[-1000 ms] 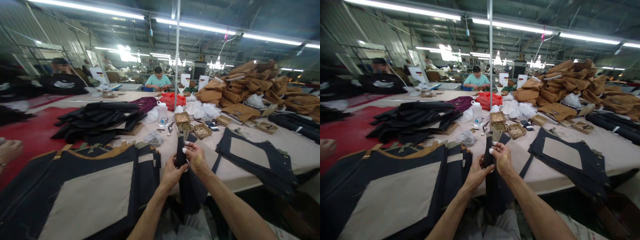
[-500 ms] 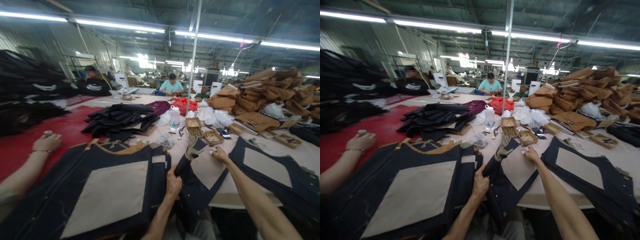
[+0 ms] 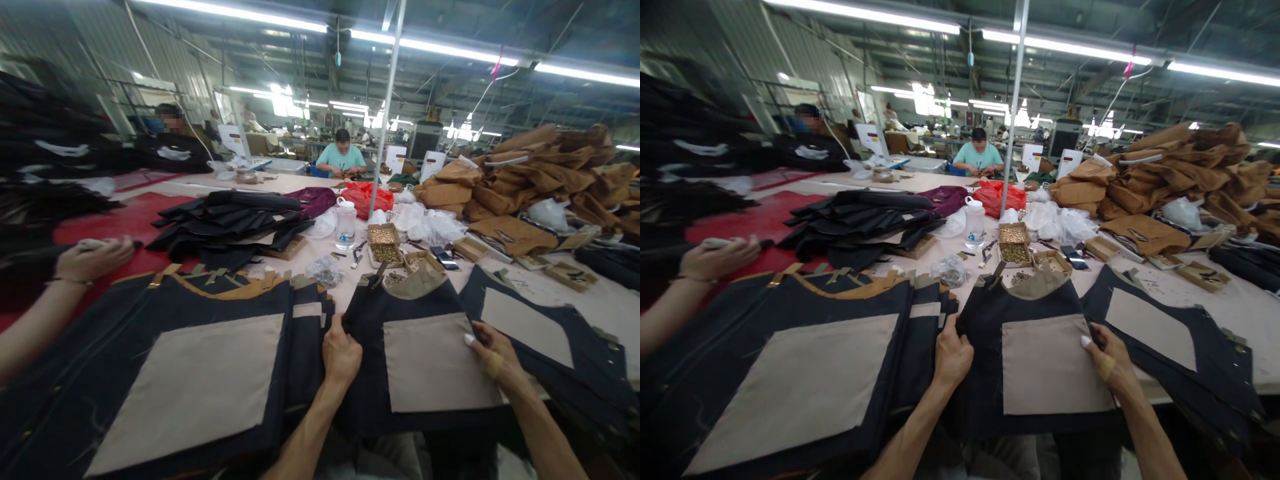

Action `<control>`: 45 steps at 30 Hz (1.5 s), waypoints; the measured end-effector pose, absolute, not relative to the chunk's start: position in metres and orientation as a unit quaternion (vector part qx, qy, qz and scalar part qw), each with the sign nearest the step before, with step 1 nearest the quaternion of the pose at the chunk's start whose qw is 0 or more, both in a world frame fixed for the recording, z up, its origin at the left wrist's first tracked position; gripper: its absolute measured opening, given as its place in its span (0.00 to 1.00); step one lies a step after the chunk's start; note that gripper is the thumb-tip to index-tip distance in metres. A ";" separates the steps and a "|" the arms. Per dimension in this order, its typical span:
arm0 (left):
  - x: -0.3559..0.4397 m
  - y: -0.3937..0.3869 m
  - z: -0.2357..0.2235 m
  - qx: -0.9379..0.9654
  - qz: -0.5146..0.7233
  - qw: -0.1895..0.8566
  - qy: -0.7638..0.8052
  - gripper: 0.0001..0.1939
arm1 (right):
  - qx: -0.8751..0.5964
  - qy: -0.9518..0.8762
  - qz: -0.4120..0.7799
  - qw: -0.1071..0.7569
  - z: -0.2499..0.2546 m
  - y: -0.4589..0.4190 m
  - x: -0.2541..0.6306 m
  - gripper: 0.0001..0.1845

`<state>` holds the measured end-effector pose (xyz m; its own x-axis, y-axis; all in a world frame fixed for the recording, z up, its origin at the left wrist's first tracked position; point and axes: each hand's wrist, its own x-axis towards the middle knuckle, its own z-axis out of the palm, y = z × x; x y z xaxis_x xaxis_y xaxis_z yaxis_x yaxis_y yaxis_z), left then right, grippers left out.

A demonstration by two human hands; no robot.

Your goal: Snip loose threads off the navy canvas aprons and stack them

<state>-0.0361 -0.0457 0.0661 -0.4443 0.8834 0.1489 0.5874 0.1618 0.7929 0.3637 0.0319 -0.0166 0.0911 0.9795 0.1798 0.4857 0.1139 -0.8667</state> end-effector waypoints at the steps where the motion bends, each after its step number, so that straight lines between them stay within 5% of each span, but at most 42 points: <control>1: -0.032 -0.040 0.066 0.506 0.383 0.161 0.756 0.28 | -0.617 -0.601 0.280 0.424 -0.028 0.019 0.367 0.32; 9: 0.007 -0.014 0.052 0.628 0.262 -0.040 0.732 0.30 | -0.629 -0.710 -0.015 0.315 -0.054 0.003 0.344 0.35; 19: 0.005 -0.012 -0.017 0.670 0.190 -0.014 0.718 0.34 | -0.595 -0.788 0.030 0.157 -0.073 0.070 0.292 0.33; 27: 0.006 -0.010 -0.018 0.667 0.194 -0.012 0.720 0.35 | -0.587 -0.786 0.038 0.192 -0.065 0.135 0.323 0.23; 35: 0.006 -0.010 -0.019 0.656 0.204 0.002 0.726 0.36 | -0.531 -0.825 0.042 0.188 -0.045 0.225 0.281 0.23; 45: 0.005 -0.012 -0.022 0.655 0.211 0.012 0.725 0.36 | -0.467 -0.869 0.048 0.156 -0.055 0.235 0.264 0.23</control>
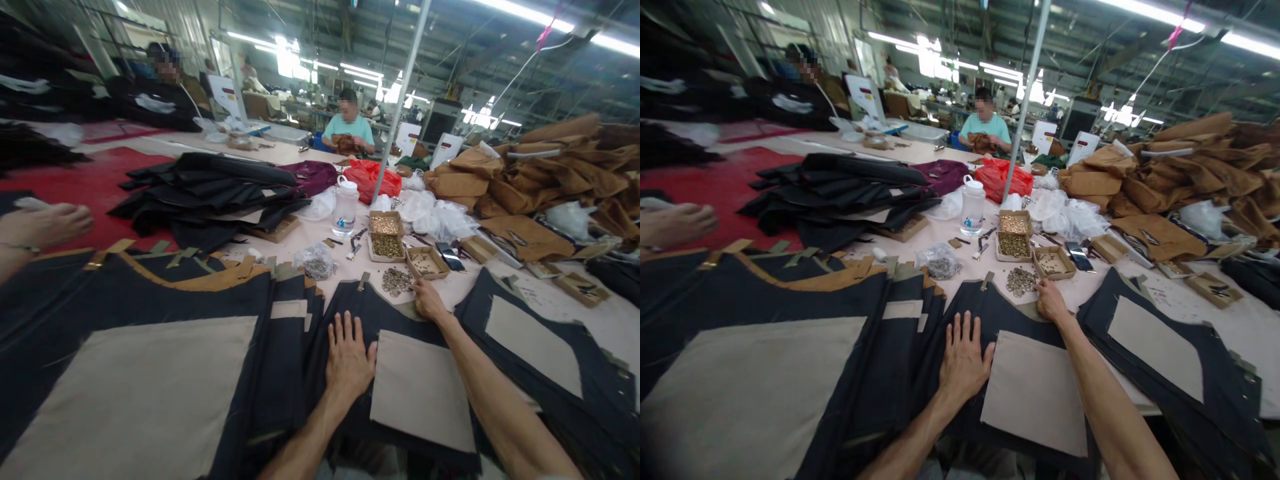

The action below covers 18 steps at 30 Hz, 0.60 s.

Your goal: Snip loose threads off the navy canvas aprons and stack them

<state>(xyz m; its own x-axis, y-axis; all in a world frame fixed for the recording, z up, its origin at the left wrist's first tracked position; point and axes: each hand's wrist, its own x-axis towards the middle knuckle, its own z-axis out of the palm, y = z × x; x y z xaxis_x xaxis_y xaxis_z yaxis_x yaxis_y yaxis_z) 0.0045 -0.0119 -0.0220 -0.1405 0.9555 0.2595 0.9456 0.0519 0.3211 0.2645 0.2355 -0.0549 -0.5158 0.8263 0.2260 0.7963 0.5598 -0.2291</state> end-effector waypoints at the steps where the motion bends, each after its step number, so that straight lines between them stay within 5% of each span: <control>1: 0.005 -0.012 -0.022 0.655 0.211 0.012 0.726 0.36 | -0.470 -0.865 0.060 0.166 -0.054 0.237 0.269 0.23; 6: 0.008 -0.011 -0.022 0.651 0.217 0.019 0.727 0.37 | -0.555 -0.804 0.091 0.195 -0.039 0.247 0.286 0.21; 18: 0.006 -0.012 -0.020 0.653 0.221 0.030 0.724 0.36 | -0.570 -0.810 0.118 0.070 -0.035 0.261 0.271 0.09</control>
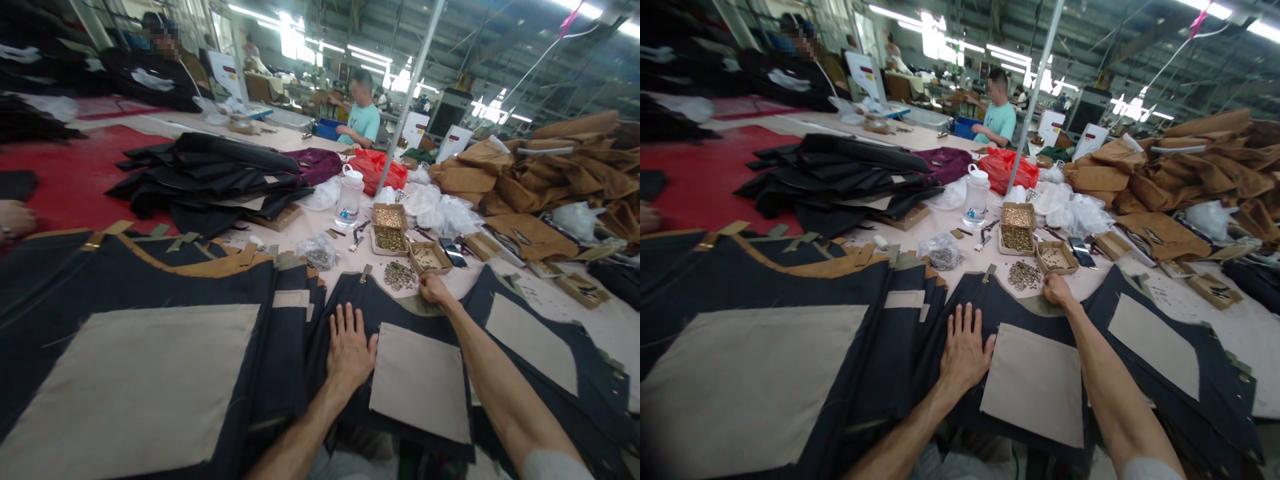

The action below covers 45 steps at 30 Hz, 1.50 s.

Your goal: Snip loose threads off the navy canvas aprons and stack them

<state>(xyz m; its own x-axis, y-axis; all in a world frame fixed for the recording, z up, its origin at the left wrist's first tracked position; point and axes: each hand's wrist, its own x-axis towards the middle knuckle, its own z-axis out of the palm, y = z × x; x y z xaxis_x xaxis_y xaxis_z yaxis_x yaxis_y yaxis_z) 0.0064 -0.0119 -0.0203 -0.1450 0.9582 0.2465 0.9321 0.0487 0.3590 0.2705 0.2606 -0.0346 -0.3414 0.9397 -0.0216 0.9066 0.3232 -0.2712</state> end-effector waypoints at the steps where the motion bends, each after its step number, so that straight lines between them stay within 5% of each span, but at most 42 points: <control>1: 0.007 -0.012 -0.020 0.652 0.222 0.029 0.724 0.36 | -0.567 -0.813 0.117 0.059 -0.034 0.262 0.270 0.08; 9: 0.008 -0.012 -0.021 0.656 0.203 0.013 0.727 0.37 | -0.547 -0.831 0.098 0.016 -0.037 0.260 0.270 0.08; 18: 0.006 -0.011 -0.021 0.662 0.170 0.001 0.730 0.39 | -0.589 -0.804 0.035 0.078 -0.019 0.242 0.311 0.14; 28: 0.009 -0.009 -0.021 0.662 0.170 -0.006 0.730 0.39 | -0.578 -0.784 0.200 0.103 -0.063 0.200 0.344 0.08; 45: 0.009 -0.008 -0.018 0.666 0.170 -0.007 0.726 0.37 | -0.625 -0.667 0.371 0.165 -0.052 0.230 0.353 0.12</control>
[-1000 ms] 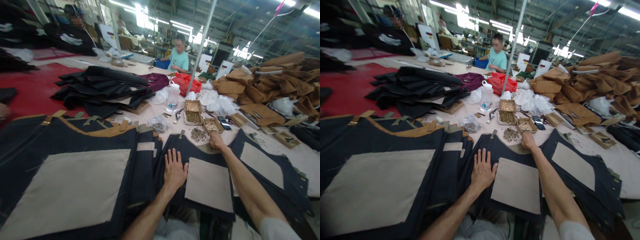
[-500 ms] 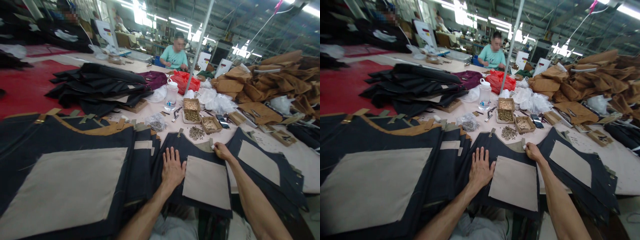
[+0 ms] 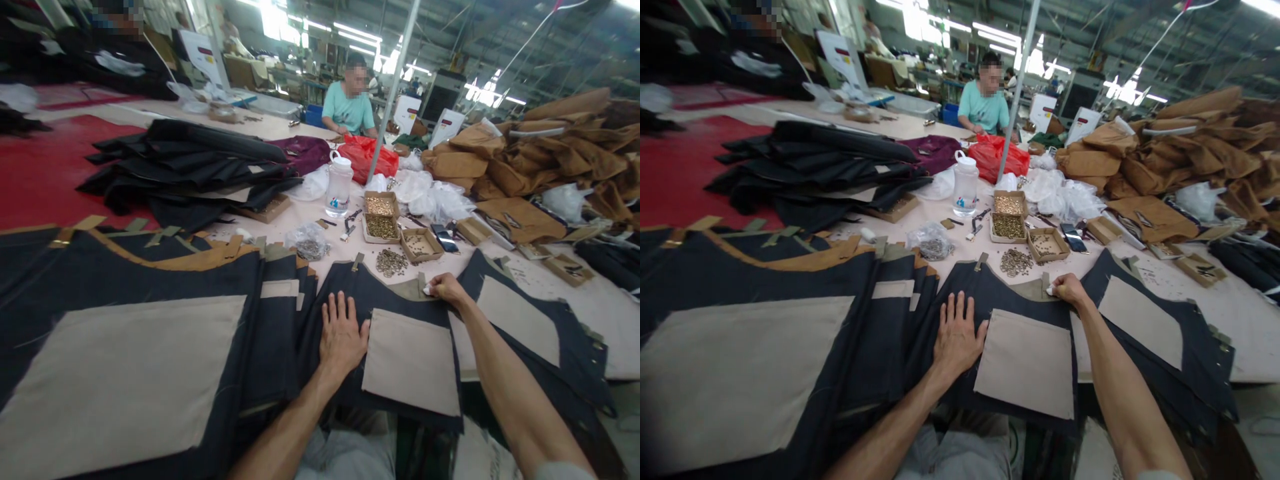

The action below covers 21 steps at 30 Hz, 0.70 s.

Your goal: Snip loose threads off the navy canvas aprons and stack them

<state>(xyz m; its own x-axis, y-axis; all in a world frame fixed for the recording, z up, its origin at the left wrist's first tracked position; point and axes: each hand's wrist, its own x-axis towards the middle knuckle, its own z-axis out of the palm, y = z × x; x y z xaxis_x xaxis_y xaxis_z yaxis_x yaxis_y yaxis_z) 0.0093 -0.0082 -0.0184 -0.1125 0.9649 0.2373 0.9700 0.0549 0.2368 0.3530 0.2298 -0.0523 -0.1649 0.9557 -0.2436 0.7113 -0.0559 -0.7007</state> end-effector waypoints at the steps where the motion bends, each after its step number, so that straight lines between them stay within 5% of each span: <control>1: 0.009 -0.008 -0.019 -0.666 -0.171 0.007 -0.726 0.37 | -0.620 -0.664 0.385 0.163 -0.049 0.231 0.354 0.12; 11: 0.008 -0.005 -0.023 -0.667 -0.168 -0.002 -0.726 0.37 | -0.639 -0.661 0.392 0.039 -0.044 0.257 0.346 0.28; 21: 0.006 -0.009 -0.020 -0.663 -0.163 -0.018 -0.730 0.39 | -0.633 -0.682 0.364 -0.033 -0.026 0.265 0.334 0.21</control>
